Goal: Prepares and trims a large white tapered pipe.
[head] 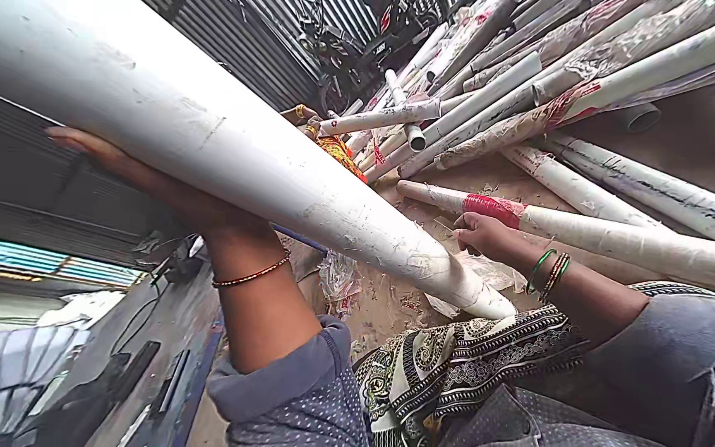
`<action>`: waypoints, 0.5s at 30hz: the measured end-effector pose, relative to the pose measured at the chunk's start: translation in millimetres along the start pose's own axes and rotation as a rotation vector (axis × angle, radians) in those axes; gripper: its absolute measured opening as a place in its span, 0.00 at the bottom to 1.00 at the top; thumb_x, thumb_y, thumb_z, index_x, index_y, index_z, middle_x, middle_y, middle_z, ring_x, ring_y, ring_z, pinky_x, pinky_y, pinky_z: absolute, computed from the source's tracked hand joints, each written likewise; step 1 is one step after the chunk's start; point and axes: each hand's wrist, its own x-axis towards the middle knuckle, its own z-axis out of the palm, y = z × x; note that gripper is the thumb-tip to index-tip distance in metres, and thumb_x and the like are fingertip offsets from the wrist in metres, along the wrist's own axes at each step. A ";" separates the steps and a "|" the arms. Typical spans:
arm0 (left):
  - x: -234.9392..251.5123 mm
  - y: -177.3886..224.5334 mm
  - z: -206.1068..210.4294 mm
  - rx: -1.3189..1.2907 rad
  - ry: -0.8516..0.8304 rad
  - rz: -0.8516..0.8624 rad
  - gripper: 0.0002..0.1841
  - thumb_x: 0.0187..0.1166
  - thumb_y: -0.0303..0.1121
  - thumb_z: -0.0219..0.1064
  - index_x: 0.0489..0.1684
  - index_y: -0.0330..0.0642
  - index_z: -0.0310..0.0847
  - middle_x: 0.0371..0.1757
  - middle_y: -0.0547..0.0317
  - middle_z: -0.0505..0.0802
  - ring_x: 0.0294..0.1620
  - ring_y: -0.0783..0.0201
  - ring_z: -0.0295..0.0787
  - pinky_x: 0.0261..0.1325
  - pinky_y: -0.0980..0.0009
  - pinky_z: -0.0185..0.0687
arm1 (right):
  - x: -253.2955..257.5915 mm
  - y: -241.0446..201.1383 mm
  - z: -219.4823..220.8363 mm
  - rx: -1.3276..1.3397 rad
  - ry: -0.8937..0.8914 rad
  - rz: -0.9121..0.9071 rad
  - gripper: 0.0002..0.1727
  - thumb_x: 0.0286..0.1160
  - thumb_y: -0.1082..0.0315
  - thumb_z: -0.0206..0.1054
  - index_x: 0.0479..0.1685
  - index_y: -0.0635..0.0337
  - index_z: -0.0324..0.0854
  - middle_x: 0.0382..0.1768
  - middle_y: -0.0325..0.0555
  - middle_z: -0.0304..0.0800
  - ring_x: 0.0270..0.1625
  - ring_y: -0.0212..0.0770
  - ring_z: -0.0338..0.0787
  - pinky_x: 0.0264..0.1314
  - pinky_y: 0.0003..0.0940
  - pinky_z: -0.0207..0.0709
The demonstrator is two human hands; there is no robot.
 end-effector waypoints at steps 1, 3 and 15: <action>2.6 -9.6 -13.0 -0.016 -0.006 0.025 0.33 0.94 0.53 0.26 0.83 0.38 0.57 0.75 0.48 0.78 0.78 0.56 0.74 0.81 0.54 0.70 | 2.1 1.0 -2.5 -0.025 0.084 -0.001 0.13 0.92 0.65 0.55 0.62 0.63 0.78 0.30 0.42 0.82 0.26 0.32 0.77 0.34 0.29 0.73; 3.9 -19.5 -21.3 0.011 0.051 0.065 0.32 0.94 0.53 0.29 0.82 0.39 0.61 0.74 0.48 0.80 0.77 0.55 0.76 0.79 0.53 0.71 | -1.4 -3.3 -7.7 0.038 0.199 -0.093 0.12 0.92 0.63 0.56 0.59 0.61 0.78 0.27 0.40 0.80 0.23 0.30 0.75 0.29 0.27 0.70; -8.3 34.6 86.8 0.090 0.001 -0.053 0.24 0.93 0.38 0.24 0.63 0.37 0.66 0.54 0.54 0.83 0.61 0.65 0.83 0.69 0.65 0.79 | -54.5 -33.5 4.7 -0.558 0.583 -1.115 0.12 0.83 0.62 0.61 0.42 0.61 0.86 0.27 0.46 0.88 0.27 0.41 0.86 0.27 0.37 0.75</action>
